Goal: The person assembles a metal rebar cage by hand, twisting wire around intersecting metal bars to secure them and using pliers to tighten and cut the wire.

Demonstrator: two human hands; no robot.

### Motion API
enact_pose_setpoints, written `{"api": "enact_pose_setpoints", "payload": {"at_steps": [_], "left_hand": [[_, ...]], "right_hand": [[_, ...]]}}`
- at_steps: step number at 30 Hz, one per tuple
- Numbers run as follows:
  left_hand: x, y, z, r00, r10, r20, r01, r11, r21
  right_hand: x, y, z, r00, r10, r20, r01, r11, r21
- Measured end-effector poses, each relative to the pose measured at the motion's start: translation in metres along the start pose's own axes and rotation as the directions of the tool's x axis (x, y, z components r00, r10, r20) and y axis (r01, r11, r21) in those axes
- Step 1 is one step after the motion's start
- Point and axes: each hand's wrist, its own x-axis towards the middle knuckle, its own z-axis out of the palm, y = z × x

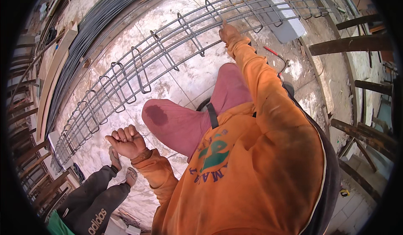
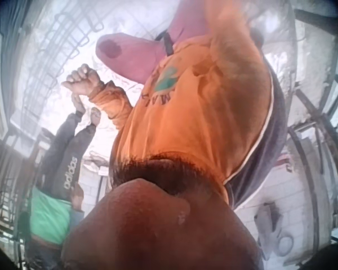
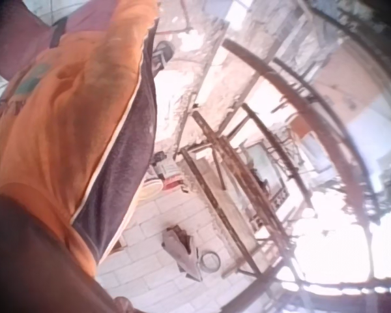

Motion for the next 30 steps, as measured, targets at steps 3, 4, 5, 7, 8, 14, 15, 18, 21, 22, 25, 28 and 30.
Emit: {"api": "enact_pose_setpoints", "payload": {"at_steps": [3, 4, 5, 7, 8, 14, 15, 18, 21, 22, 25, 28, 30], "left_hand": [[-0.001, -0.009, 0.002, 0.999, -0.031, 0.017, 0.03, 1.0, 0.005], [-0.001, -0.013, 0.005, 0.999, -0.039, 0.034, 0.039, 0.999, 0.011], [0.0, -0.02, 0.008, 0.998, -0.054, 0.025, 0.054, 0.999, 0.004], [0.001, -0.031, 0.023, 0.991, -0.121, 0.055, 0.123, 0.992, -0.032], [0.001, -0.035, 0.028, 0.991, -0.134, 0.02, 0.135, 0.991, -0.025], [0.014, -0.073, 0.041, 0.983, -0.186, 0.002, 0.185, 0.98, -0.068], [0.018, -0.088, 0.051, 0.98, -0.2, -0.025, 0.199, 0.979, -0.035], [0.032, -0.121, 0.071, 0.959, -0.242, -0.148, 0.246, 0.969, 0.011], [0.054, -0.127, 0.052, 0.977, -0.206, -0.06, 0.214, 0.961, 0.174], [0.05, -0.129, 0.056, 0.976, -0.216, -0.021, 0.215, 0.955, 0.206], [0.038, -0.128, 0.046, 0.937, -0.312, 0.159, 0.257, 0.921, 0.294], [0.024, -0.137, 0.033, 0.86, -0.458, 0.223, 0.32, 0.826, 0.464], [0.013, -0.148, 0.032, 0.865, -0.477, 0.155, 0.366, 0.812, 0.456]], "right_hand": [[0.006, 0.006, 0.006, 0.998, -0.049, -0.046, 0.046, 0.997, -0.058], [0.007, 0.007, 0.006, 0.999, -0.04, -0.026, 0.039, 0.998, -0.053], [0.01, 0.01, 0.001, 1.0, -0.031, -0.006, 0.03, 0.998, -0.05], [0.018, 0.017, -0.011, 0.997, -0.045, 0.055, 0.049, 0.997, -0.055], [0.025, 0.02, -0.02, 0.993, -0.067, 0.094, 0.073, 0.995, -0.062], [-0.109, -0.073, -0.024, 0.866, -0.493, 0.083, 0.418, 0.805, 0.421], [-0.149, -0.089, -0.016, 0.775, -0.616, 0.141, 0.397, 0.648, 0.65], [-0.252, -0.126, 0.016, 0.467, -0.798, 0.381, 0.356, 0.564, 0.745], [-0.26, -0.13, 0.023, 0.678, -0.669, 0.303, 0.195, 0.562, 0.804], [-0.251, -0.128, 0.018, 0.709, -0.653, 0.267, 0.208, 0.555, 0.805], [-0.242, -0.121, -0.008, 0.638, -0.713, 0.289, 0.33, 0.593, 0.734], [-0.254, -0.098, 0.0, 0.438, -0.834, 0.335, 0.548, 0.543, 0.636], [-0.261, -0.089, 0.004, 0.623, -0.656, 0.425, 0.273, 0.692, 0.668]]}}
